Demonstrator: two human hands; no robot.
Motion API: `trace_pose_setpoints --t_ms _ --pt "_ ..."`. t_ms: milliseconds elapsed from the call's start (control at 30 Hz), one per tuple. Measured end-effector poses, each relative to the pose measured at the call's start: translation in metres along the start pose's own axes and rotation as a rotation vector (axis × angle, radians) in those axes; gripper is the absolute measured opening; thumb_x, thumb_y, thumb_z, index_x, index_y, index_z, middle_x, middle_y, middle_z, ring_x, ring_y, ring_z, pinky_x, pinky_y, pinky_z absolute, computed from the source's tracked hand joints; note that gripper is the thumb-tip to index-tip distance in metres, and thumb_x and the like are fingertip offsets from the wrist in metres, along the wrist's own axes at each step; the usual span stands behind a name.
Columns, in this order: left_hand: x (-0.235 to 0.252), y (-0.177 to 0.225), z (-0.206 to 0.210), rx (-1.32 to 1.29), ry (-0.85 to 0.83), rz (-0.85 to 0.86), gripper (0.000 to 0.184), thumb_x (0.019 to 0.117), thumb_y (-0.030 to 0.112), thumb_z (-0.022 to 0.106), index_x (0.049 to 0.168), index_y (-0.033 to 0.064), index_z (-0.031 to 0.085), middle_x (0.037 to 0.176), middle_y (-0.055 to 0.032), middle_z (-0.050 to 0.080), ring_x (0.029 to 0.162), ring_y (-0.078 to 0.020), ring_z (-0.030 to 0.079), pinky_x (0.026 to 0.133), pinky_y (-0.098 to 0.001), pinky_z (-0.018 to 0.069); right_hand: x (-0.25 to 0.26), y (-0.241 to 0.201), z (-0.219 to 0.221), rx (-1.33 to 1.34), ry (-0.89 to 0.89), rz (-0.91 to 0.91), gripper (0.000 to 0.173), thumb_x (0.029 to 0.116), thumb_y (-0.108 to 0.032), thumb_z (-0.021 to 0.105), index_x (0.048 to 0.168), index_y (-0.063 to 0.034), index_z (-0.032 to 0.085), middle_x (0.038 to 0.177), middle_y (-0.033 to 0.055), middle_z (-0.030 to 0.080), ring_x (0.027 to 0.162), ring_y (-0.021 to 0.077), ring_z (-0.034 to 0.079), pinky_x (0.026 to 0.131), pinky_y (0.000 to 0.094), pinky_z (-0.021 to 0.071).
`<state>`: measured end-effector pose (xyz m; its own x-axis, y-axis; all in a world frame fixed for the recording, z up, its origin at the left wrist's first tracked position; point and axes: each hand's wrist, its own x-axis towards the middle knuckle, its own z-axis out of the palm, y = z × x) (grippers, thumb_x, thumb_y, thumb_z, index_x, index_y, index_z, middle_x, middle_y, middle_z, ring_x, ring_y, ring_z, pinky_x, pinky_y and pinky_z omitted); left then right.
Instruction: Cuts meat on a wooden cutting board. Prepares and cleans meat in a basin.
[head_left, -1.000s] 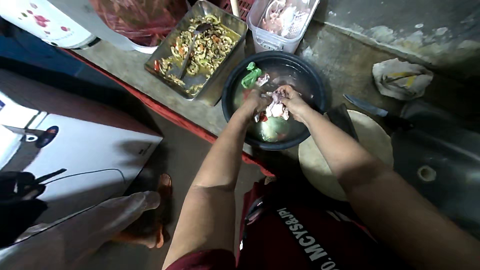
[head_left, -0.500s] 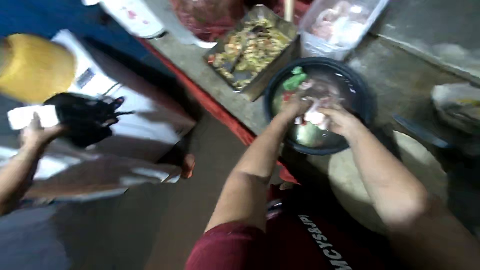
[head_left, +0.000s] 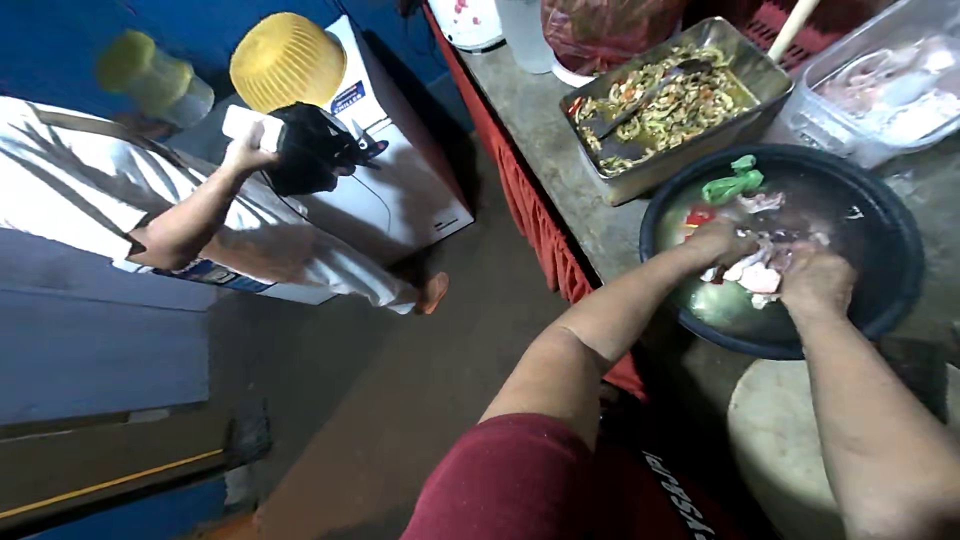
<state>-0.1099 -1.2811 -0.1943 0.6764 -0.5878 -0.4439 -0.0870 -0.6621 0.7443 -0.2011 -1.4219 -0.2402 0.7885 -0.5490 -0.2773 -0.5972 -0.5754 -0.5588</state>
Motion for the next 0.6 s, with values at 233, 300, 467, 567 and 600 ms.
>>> trace_pose_setpoints --t_ms 233,300,467,567,600 --pt "-0.002 -0.004 0.002 -0.156 0.014 -0.097 0.041 0.1028 0.028 0.062 0.127 -0.0039 0.065 0.119 -0.0265 0.067 0.11 -0.0368 0.065 0.097 -0.0551 0.0512 -0.001 0.011 0.003 0.792 -0.317 0.048 0.033 0.1065 -0.012 0.046 0.14 -0.0131 0.047 0.105 0.0011 0.059 0.083 0.0067 0.062 0.074 0.029 0.056" --pt "-0.01 0.002 0.007 -0.126 0.019 -0.102 0.037 0.1003 0.026 0.066 0.128 0.001 0.066 0.117 -0.0233 0.068 0.105 -0.0339 0.067 0.091 -0.0517 0.0536 0.001 0.009 0.007 0.712 -0.271 0.049 0.032 0.1084 -0.014 0.045 0.14 -0.0094 0.048 0.105 0.0035 0.059 0.083 0.0073 0.061 0.074 0.0299 0.0552" --pt "-0.017 0.001 -0.011 -0.178 0.007 -0.097 0.046 0.1066 0.027 0.054 0.142 -0.0011 0.055 0.131 -0.0281 0.061 0.117 -0.0382 0.062 0.1 -0.0545 0.0496 -0.019 -0.022 -0.009 0.714 -0.295 0.024 0.035 0.1094 -0.019 0.047 0.143 -0.0097 0.047 0.113 0.0031 0.059 0.085 0.0051 0.06 0.075 0.0273 0.0542" --pt "-0.013 -0.005 -0.006 -0.163 -0.006 -0.083 0.049 0.1054 0.032 0.055 0.143 0.0009 0.054 0.126 -0.0259 0.063 0.108 -0.0342 0.065 0.095 -0.0518 0.0522 -0.016 -0.017 -0.01 0.726 -0.291 0.012 0.035 0.1098 -0.018 0.045 0.142 -0.0039 0.049 0.117 0.0079 0.06 0.091 0.0082 0.06 0.081 0.0292 0.0536" --pt "-0.011 -0.007 -0.004 -0.159 -0.006 -0.082 0.048 0.1054 0.032 0.055 0.142 0.0008 0.055 0.122 -0.0253 0.064 0.102 -0.0325 0.066 0.091 -0.0505 0.0533 -0.012 -0.012 -0.007 0.717 -0.291 0.009 0.037 0.1099 -0.019 0.045 0.142 -0.0028 0.049 0.12 0.0105 0.06 0.094 0.0107 0.059 0.083 0.0315 0.0531"
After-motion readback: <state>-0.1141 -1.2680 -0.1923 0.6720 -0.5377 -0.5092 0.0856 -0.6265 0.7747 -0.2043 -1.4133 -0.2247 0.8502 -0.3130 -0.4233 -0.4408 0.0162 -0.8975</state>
